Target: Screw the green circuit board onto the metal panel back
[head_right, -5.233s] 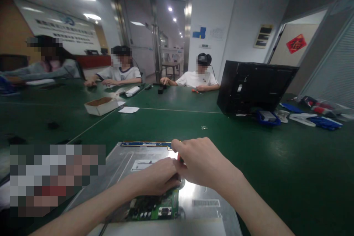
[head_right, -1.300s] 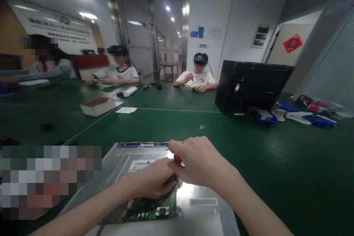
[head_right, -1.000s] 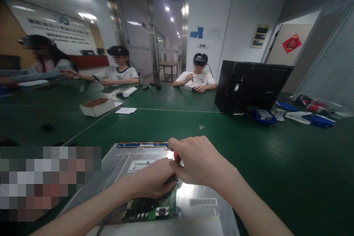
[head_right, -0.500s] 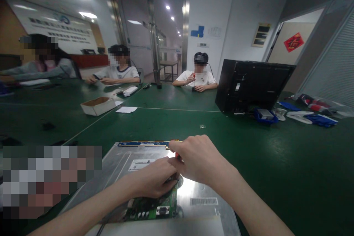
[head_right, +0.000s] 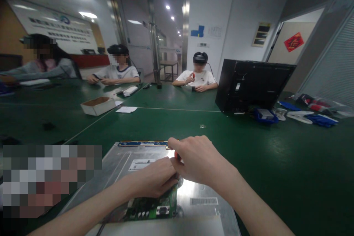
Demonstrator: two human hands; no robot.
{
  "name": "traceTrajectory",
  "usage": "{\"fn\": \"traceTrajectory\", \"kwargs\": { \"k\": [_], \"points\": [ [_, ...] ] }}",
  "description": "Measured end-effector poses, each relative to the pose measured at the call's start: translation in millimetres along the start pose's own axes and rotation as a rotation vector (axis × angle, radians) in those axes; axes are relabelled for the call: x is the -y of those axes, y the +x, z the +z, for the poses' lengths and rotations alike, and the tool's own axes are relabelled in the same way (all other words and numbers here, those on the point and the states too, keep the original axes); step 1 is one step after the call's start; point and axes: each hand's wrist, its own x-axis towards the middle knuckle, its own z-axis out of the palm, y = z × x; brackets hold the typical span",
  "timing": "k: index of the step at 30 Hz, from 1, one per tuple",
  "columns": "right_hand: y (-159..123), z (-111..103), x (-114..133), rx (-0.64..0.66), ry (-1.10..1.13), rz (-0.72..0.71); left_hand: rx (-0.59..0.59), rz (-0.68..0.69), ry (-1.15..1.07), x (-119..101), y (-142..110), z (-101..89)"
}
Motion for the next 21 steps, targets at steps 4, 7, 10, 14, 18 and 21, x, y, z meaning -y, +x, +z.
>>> {"fn": "traceTrajectory", "kwargs": {
  "k": [4, 7, 10, 14, 18, 21],
  "points": [
    [-1.7, -1.2, -0.1, -0.018, 0.002, -0.013, -0.01, 0.002, -0.013, 1.9, -0.7, 1.7],
    [-3.2, -4.1, -1.1, -0.018, -0.001, -0.004, -0.012, -0.007, -0.034, 3.8, -2.3, 0.6],
    [-3.7, -6.6, -2.2, -0.013, 0.01, 0.004, -0.016, 0.002, -0.056, 5.6, -3.4, -0.6],
    [-3.2, -6.4, -2.2, -0.017, 0.013, 0.007, -0.025, 0.003, -0.059, 5.7, -3.0, -0.5],
    [-2.5, -4.1, -0.7, -0.009, -0.004, -0.004, 0.011, -0.013, -0.044, 3.0, -0.8, 0.4],
    [-3.2, -4.3, -0.4, 0.012, 0.022, -0.01, 0.027, -0.031, -0.038, 1.2, 0.6, 1.2]
  ]
}}
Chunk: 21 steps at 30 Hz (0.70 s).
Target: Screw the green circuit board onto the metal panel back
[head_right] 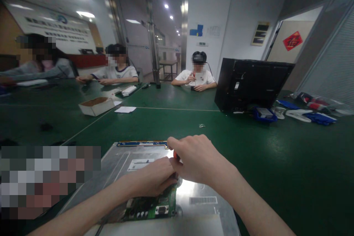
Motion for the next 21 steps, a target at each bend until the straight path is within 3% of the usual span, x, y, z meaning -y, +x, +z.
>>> {"fn": "traceTrajectory", "kwargs": {
  "k": [5, 13, 21],
  "points": [
    [-1.8, -1.9, -0.9, 0.01, 0.073, -0.041, 0.017, -0.013, -0.002, -0.9, 1.4, 0.1],
    [2.2, 3.2, -1.8, -0.024, -0.027, -0.01, 0.037, -0.028, -0.025, 1.3, 0.9, -1.1],
    [2.1, 2.2, -1.0, -0.023, 0.017, -0.032, 0.035, -0.022, -0.078, 2.6, 1.2, -0.6]
  ]
}}
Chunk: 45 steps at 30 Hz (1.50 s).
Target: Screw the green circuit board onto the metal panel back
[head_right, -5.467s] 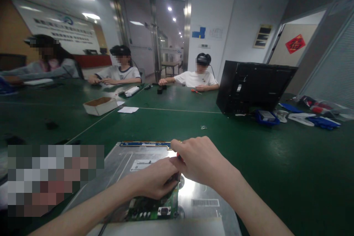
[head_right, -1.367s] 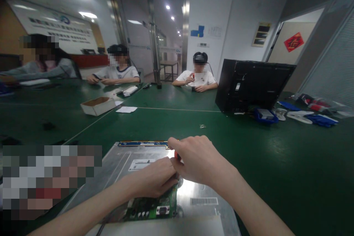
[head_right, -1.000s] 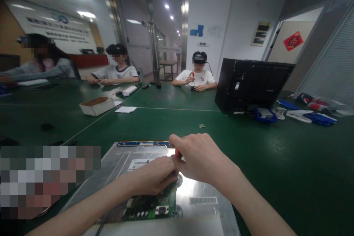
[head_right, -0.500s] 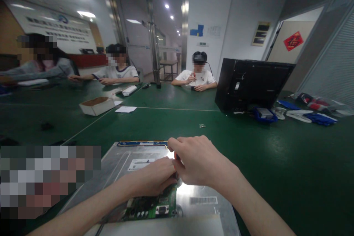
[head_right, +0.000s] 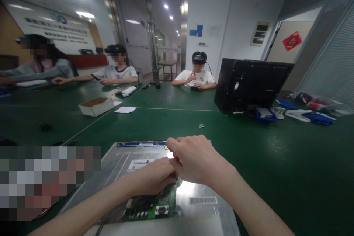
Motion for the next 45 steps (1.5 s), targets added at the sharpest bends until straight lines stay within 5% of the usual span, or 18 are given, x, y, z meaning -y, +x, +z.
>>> {"fn": "traceTrajectory", "kwargs": {
  "k": [21, 28, 35, 39, 45],
  "points": [
    [-2, -1, -5, -0.068, -0.052, 0.02, -0.02, 0.013, -0.007, -1, -6, -6.7],
    [-5, -8, -12, -0.125, -0.047, 0.048, -0.124, 0.06, -0.087, 7, -11, -10.2],
    [-18, -22, -29, -0.241, -0.053, 0.262, -0.319, -0.185, -0.106, 45, -23, -36.3],
    [-37, -5, -37, -0.228, 0.017, 0.312, -0.219, -0.296, -0.092, 63, -38, -32.3],
    [-85, 53, -39, -0.161, 0.365, 0.426, -0.155, -0.377, -0.102, 67, -51, -12.7]
  ]
}}
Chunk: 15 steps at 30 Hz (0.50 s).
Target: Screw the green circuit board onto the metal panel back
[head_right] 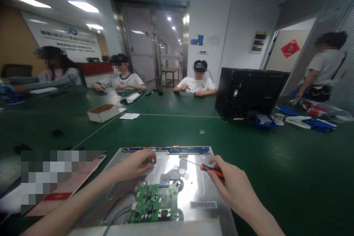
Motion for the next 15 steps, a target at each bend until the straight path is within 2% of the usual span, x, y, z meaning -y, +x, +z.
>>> {"fn": "traceTrajectory", "kwargs": {
  "k": [5, 10, 12, 15],
  "points": [
    [-34, 33, -15, 0.019, 0.144, 0.061, -0.028, -0.049, 0.007, -7, -2, 6.0],
    [-53, 49, -22, 0.003, 0.235, 0.118, -0.096, -0.031, -0.042, -21, -11, 1.8],
    [-59, 52, -25, -0.008, 0.263, 0.155, -0.13, 0.02, -0.094, -34, -20, 0.3],
    [-67, 54, -27, -0.037, 0.293, 0.19, -0.125, 0.126, -0.167, -65, -38, 3.5]
  ]
}}
